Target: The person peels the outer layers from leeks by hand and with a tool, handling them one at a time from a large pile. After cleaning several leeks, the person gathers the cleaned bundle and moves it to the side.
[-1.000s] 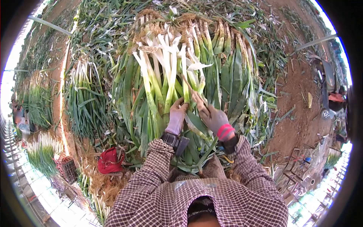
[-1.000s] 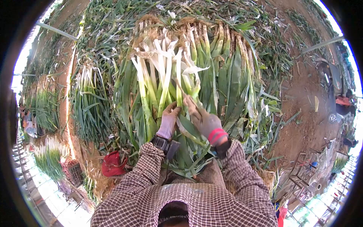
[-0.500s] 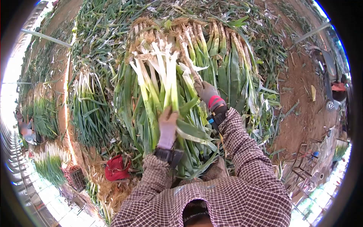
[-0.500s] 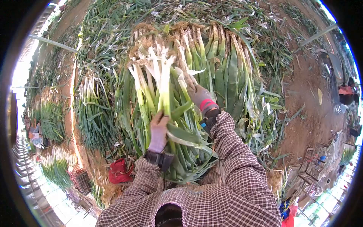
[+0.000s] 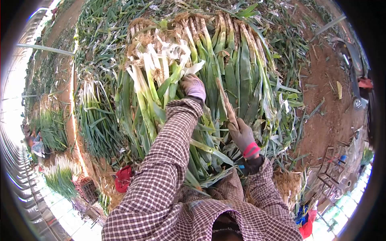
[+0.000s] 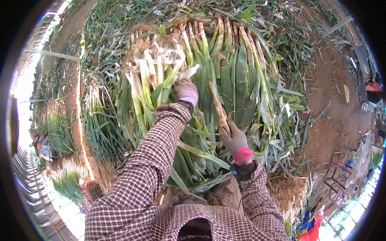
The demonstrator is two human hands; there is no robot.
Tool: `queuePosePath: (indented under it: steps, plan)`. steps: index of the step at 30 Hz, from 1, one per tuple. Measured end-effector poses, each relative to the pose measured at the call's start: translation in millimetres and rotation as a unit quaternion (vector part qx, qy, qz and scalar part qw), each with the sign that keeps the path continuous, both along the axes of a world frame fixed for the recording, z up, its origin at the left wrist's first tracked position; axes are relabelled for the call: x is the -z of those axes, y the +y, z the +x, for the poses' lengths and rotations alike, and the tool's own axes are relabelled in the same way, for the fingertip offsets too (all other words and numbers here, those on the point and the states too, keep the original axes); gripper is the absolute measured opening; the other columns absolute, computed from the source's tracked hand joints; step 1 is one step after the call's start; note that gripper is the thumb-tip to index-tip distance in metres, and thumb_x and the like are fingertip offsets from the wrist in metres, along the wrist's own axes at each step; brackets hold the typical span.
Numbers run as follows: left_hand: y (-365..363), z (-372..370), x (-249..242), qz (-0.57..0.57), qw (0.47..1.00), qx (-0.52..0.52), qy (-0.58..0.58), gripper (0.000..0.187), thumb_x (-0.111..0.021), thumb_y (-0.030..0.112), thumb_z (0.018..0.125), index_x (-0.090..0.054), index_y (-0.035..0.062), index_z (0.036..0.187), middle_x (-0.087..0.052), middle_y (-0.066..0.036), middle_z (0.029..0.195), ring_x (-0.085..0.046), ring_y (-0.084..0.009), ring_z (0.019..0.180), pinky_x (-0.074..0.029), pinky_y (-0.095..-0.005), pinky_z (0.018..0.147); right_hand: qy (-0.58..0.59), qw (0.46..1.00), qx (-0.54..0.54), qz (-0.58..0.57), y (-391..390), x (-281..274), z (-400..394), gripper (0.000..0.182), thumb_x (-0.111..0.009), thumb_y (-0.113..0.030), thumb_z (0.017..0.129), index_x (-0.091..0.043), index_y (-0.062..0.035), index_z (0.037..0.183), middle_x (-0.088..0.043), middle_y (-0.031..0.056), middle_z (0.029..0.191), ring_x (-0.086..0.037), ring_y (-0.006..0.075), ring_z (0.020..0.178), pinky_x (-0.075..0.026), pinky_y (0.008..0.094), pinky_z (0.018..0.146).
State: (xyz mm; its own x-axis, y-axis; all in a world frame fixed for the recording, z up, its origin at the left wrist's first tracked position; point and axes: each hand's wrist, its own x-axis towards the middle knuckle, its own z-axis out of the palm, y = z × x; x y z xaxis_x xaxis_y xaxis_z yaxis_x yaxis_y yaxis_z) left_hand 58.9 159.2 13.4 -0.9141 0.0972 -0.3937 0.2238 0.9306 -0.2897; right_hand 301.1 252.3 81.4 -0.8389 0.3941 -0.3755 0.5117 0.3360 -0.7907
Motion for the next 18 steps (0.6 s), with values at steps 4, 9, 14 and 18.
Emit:
queuePosePath:
  steps: [4, 9, 14, 18]
  plan:
    - [-18, 10, 13, 0.042, 0.995, -0.054, -0.073, 0.061, -0.061, 0.026, 0.089, -0.037, -0.0034, 0.137, -0.062, -0.018, 0.11, -0.064, -0.0244, 0.1, -0.055, -0.039, 0.077, -0.002, 0.999, 0.008, -0.052, -1, 1, 31, 0.036, -0.062, -0.039, 0.091, -0.057, -0.0039, 0.097, -0.06, 0.0206, 0.074, -0.062, 0.0395, 0.07, -0.047, 0.0407, 0.062]
    - [-56, 38, -4, 0.339, 0.929, -0.126, -0.078, 0.044, -0.067, 0.023, 0.083, -0.058, -0.0046, 0.117, -0.068, -0.014, 0.1, -0.067, -0.0209, 0.09, -0.052, -0.0323, 0.082, 0.003, 0.999, -0.041, -0.036, -11, -16, 34, 0.028, -0.064, -0.028, 0.09, -0.056, -0.0014, 0.095, -0.054, 0.0157, 0.072, -0.055, 0.0246, 0.067, -0.045, 0.0357, 0.064]
    - [-90, 62, -28, 0.661, 0.596, -0.384, -0.245, 0.037, -0.067, 0.024, 0.091, -0.063, -0.0017, 0.118, -0.066, -0.005, 0.093, -0.06, -0.0139, 0.08, -0.05, -0.026, 0.073, 0.041, 0.995, -0.089, 0.036, -15, -47, 45, 0.034, -0.065, -0.04, 0.088, -0.053, -0.0077, 0.092, -0.061, 0.0212, 0.071, -0.063, 0.0433, 0.072, -0.047, 0.0483, 0.058]
    - [-98, 70, -39, 0.675, 0.555, -0.417, -0.251, 0.038, -0.06, 0.022, 0.095, -0.059, -0.0021, 0.124, -0.065, -0.009, 0.106, -0.062, -0.0183, 0.091, -0.052, -0.0309, 0.081, -0.005, 0.987, -0.141, 0.079, -21, -50, 52, 0.037, -0.063, -0.042, 0.088, -0.054, -0.0064, 0.092, -0.062, 0.0216, 0.072, -0.063, 0.0426, 0.07, -0.049, 0.0498, 0.058]
